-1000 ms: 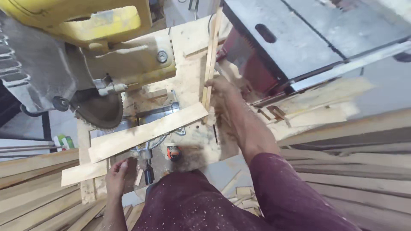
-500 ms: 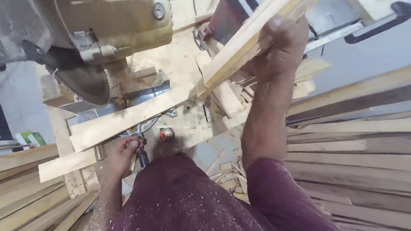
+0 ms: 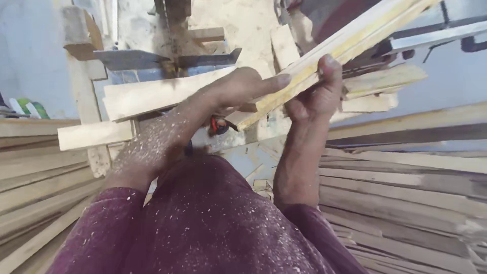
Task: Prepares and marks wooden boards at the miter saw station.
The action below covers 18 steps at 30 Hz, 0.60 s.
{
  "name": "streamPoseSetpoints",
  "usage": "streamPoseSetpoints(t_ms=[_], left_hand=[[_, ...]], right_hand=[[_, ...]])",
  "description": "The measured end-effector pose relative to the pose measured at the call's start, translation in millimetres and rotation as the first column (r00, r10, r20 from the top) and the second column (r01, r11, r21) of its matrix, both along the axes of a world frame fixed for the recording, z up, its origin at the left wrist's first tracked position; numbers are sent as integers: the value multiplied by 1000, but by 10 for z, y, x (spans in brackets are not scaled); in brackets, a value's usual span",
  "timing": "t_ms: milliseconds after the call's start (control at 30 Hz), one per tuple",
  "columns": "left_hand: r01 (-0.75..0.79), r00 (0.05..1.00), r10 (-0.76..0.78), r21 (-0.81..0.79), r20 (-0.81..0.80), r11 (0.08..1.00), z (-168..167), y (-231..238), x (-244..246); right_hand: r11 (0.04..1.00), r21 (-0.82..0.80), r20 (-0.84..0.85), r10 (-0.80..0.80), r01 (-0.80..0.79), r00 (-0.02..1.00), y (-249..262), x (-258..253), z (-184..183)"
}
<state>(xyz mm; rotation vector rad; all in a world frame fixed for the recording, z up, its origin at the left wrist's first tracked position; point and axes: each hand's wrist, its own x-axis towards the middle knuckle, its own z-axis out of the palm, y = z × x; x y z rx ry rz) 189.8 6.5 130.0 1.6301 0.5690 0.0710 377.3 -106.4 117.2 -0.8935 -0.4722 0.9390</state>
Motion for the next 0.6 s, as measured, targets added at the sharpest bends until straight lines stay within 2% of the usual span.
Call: streamPoseSetpoints(t_ms=[67,133,233,367,500,600], left_hand=[[83,996,-85,-73,-19,994,-49,-58,-20],[141,990,-141,-32,-1,989,-79,-148,-88],[121,989,-121,-2,81,993,-364,-269,-215],[106,961,-46,-209,274,972,-557,-232,-486],[106,948,-18,-264,317,959,-554,-131,-690],[153,941,-47,-297,334,942,-560,-86,-768]], right_hand=[[994,-104,65,-6,12,998,-77,-166,-68],[981,-192,132,2,24,991,-201,-273,-103],[978,-189,250,-40,90,967,-361,-442,-170],[976,-177,452,-34,127,892,-652,-352,-231],[932,-241,710,-20,270,704,-1087,-110,-293],[894,-297,820,60,335,569,-1343,-24,-314]])
